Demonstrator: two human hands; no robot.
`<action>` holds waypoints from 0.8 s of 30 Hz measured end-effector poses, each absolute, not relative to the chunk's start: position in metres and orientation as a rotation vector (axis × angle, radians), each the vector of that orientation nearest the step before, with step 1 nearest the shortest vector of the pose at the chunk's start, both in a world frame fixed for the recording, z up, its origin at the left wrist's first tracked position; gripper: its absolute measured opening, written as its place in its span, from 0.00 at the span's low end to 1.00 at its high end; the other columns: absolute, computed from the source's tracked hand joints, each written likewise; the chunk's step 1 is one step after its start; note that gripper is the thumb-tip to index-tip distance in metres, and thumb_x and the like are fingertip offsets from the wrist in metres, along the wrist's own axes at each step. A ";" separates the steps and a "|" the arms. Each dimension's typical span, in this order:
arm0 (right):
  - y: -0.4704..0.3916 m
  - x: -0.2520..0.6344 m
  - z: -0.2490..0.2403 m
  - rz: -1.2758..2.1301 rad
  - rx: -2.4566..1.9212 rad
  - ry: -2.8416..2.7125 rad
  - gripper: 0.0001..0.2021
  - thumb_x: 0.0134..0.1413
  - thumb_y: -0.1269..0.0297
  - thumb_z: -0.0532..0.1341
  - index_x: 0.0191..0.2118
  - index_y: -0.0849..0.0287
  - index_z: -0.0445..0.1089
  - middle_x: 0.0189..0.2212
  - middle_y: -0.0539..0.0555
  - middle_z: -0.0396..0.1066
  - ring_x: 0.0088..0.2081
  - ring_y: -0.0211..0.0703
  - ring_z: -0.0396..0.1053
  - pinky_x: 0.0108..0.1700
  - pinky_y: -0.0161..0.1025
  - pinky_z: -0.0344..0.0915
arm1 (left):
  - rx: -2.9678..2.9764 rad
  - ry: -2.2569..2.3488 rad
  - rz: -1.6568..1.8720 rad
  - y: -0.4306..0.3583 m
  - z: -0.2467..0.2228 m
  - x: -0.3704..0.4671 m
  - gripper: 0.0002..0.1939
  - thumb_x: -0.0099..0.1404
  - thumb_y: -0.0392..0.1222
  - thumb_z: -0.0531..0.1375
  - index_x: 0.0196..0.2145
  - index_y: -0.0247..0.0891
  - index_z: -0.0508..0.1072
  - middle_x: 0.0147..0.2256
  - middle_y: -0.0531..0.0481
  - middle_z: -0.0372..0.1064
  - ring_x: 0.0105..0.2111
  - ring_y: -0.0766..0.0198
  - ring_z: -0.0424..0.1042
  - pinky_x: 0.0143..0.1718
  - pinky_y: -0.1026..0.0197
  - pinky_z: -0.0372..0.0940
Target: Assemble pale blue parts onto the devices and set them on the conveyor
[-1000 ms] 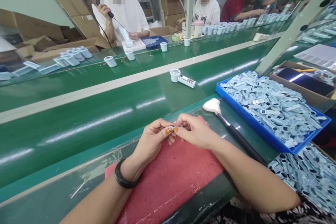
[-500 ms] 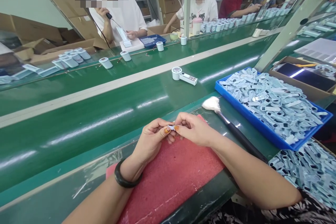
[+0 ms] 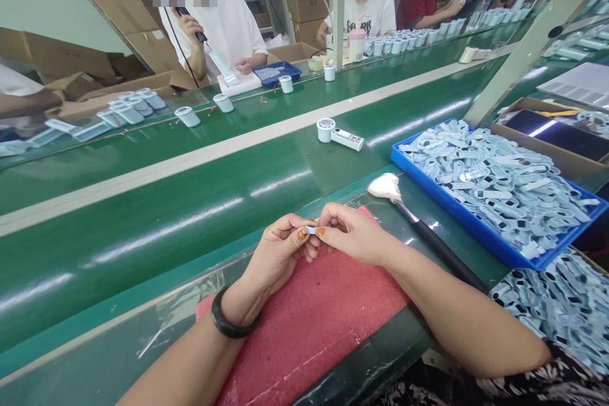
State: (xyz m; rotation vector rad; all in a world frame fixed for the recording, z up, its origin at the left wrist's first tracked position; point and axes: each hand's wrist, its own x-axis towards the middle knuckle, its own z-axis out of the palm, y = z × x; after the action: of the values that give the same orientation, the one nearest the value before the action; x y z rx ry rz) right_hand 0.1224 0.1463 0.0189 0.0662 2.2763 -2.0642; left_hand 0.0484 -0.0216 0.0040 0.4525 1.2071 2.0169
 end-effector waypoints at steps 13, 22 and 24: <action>0.144 0.122 0.020 -2.060 0.070 2.293 0.10 0.57 0.60 0.63 0.31 0.56 0.63 0.27 0.49 0.72 0.31 0.41 0.68 0.34 0.39 0.61 | 0.515 1.295 2.018 -0.021 0.006 0.051 0.12 0.55 0.46 0.75 0.33 0.38 0.81 0.25 0.50 0.78 0.21 0.69 0.74 0.24 0.70 0.69; 0.148 0.121 0.025 -2.238 -0.077 2.099 0.29 0.62 0.32 0.54 0.32 0.58 0.64 0.32 0.55 0.73 0.34 0.42 0.71 0.38 0.41 0.68 | 0.404 1.204 2.035 -0.022 0.006 0.048 0.15 0.54 0.47 0.76 0.34 0.38 0.80 0.26 0.51 0.77 0.22 0.70 0.73 0.24 0.72 0.68; 0.150 0.121 0.024 -2.231 -0.056 2.108 0.29 0.61 0.32 0.55 0.33 0.58 0.65 0.32 0.54 0.72 0.34 0.42 0.71 0.38 0.41 0.69 | 0.389 1.191 2.049 -0.023 0.006 0.047 0.14 0.54 0.47 0.76 0.34 0.38 0.80 0.25 0.51 0.76 0.22 0.71 0.73 0.23 0.72 0.67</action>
State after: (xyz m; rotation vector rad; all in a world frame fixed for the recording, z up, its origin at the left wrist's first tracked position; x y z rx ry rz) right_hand 0.1213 0.1497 0.0245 -0.0561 2.1077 -2.2308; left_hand 0.0467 -0.0226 0.0055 0.3892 1.1911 2.0493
